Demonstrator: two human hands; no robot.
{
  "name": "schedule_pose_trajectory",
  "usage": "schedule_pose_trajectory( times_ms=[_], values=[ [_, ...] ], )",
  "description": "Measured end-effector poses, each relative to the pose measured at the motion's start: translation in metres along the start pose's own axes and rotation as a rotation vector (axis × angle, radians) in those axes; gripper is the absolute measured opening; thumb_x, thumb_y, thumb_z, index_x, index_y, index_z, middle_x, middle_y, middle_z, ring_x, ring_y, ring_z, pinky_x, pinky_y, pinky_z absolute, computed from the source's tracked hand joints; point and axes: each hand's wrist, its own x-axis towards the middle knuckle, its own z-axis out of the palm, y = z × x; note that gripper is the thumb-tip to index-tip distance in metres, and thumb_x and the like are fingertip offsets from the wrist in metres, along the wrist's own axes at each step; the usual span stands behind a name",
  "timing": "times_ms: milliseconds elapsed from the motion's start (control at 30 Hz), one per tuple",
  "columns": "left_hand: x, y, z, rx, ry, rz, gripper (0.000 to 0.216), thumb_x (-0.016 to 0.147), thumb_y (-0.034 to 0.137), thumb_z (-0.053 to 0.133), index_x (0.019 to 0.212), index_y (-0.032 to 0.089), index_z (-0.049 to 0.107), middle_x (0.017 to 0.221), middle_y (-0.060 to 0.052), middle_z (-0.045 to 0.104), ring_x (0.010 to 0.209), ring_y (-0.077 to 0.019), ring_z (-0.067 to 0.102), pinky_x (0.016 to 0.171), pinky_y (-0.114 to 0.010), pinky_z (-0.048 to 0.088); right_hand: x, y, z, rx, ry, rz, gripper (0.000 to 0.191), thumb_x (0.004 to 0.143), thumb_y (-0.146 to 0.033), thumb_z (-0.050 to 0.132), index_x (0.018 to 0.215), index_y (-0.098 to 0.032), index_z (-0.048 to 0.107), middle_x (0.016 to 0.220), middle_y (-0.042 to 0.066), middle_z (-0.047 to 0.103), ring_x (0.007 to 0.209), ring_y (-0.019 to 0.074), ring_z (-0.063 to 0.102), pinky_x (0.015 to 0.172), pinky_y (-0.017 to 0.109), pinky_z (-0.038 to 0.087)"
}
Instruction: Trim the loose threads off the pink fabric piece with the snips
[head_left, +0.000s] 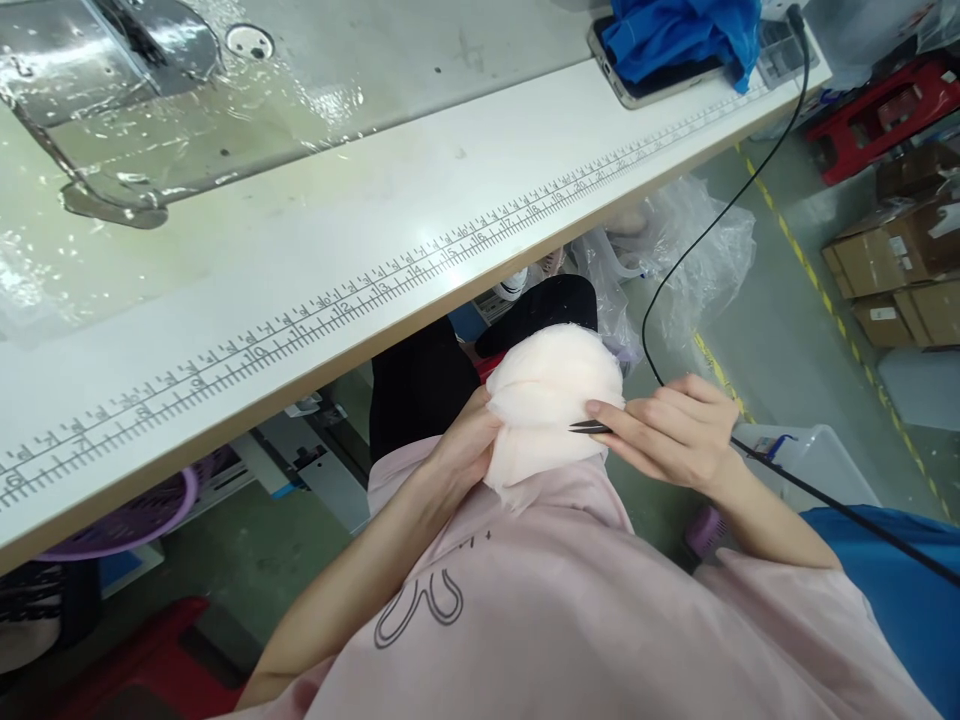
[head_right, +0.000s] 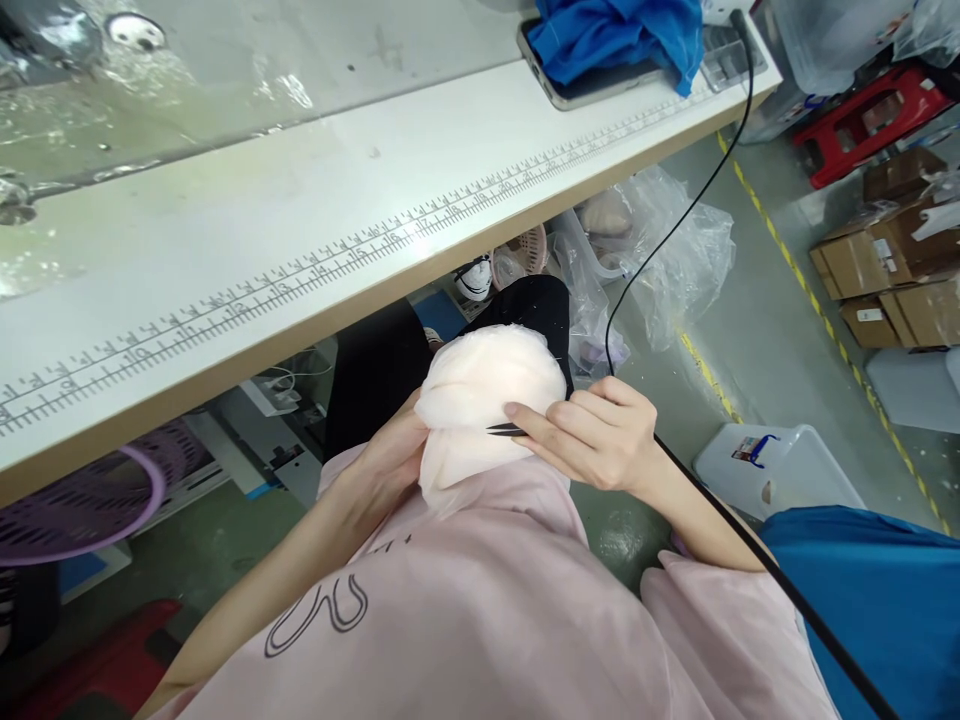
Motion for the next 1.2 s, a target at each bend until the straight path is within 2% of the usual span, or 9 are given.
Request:
schedule_pose_trajectory(
  times_ms=[167, 367, 667, 967, 1067, 1200],
  values=[
    [-0.003, 0.0022, 0.0016, -0.015, 0.013, 0.006, 0.033, 0.056, 0.012, 0.081, 0.089, 0.015, 0.074, 0.089, -0.009, 0.076, 0.081, -0.0275, 0.071, 0.072, -0.036, 0.059, 0.007, -0.0039, 0.0048, -0.046, 0.013, -0.028, 0.027, 0.086, -0.031, 0.07, 0.108, -0.016, 0.069, 0.058, -0.007, 0.06, 0.053, 0.0073, 0.043, 0.054, 0.028, 0.03],
    [-0.0025, 0.0007, 0.0017, 0.008, 0.004, 0.025, 0.03, 0.058, 0.01, 0.079, 0.087, 0.016, 0.075, 0.089, -0.008, 0.076, 0.087, -0.0282, 0.071, 0.074, -0.034, 0.059, 0.0089, -0.0058, 0.0059, -0.065, -0.017, -0.016, 0.024, 0.087, -0.036, 0.069, 0.106, -0.021, 0.07, 0.059, -0.008, 0.058, 0.056, 0.0062, 0.047, 0.057, 0.028, 0.03],
    [-0.0024, 0.0017, 0.0032, 0.001, -0.003, -0.003, 0.03, 0.057, 0.014, 0.081, 0.086, 0.016, 0.075, 0.088, -0.008, 0.076, 0.08, -0.0272, 0.072, 0.072, -0.035, 0.059, 0.0091, -0.0052, 0.0072, -0.029, -0.016, -0.003, 0.029, 0.085, -0.035, 0.071, 0.109, -0.019, 0.07, 0.06, -0.007, 0.058, 0.058, 0.0072, 0.046, 0.055, 0.029, 0.031],
    [-0.0007, 0.0021, 0.0021, 0.017, -0.017, -0.001, 0.031, 0.059, 0.014, 0.08, 0.089, 0.016, 0.075, 0.088, -0.009, 0.076, 0.077, -0.0269, 0.071, 0.069, -0.035, 0.059, 0.0097, -0.004, 0.0077, 0.035, 0.008, -0.01, 0.017, 0.09, -0.03, 0.065, 0.101, -0.019, 0.07, 0.056, -0.008, 0.058, 0.053, 0.007, 0.044, 0.055, 0.027, 0.03],
    [-0.0008, 0.0024, 0.0007, 0.004, 0.006, -0.007, 0.033, 0.058, 0.013, 0.081, 0.09, 0.017, 0.075, 0.088, -0.007, 0.076, 0.079, -0.0271, 0.071, 0.07, -0.035, 0.059, 0.0052, -0.0018, 0.0049, 0.121, 0.039, 0.046, 0.02, 0.093, -0.031, 0.06, 0.105, -0.018, 0.07, 0.059, -0.006, 0.062, 0.052, 0.0076, 0.047, 0.056, 0.027, 0.033],
    [0.0008, 0.0016, -0.0017, -0.052, -0.012, -0.028, 0.033, 0.058, 0.009, 0.08, 0.09, 0.018, 0.074, 0.091, -0.006, 0.076, 0.084, -0.0267, 0.071, 0.074, -0.034, 0.059, 0.0027, -0.0004, 0.0029, 0.224, 0.038, 0.225, 0.029, 0.091, -0.037, 0.061, 0.11, -0.016, 0.069, 0.065, -0.002, 0.063, 0.056, 0.0095, 0.052, 0.056, 0.029, 0.033]
  ],
)
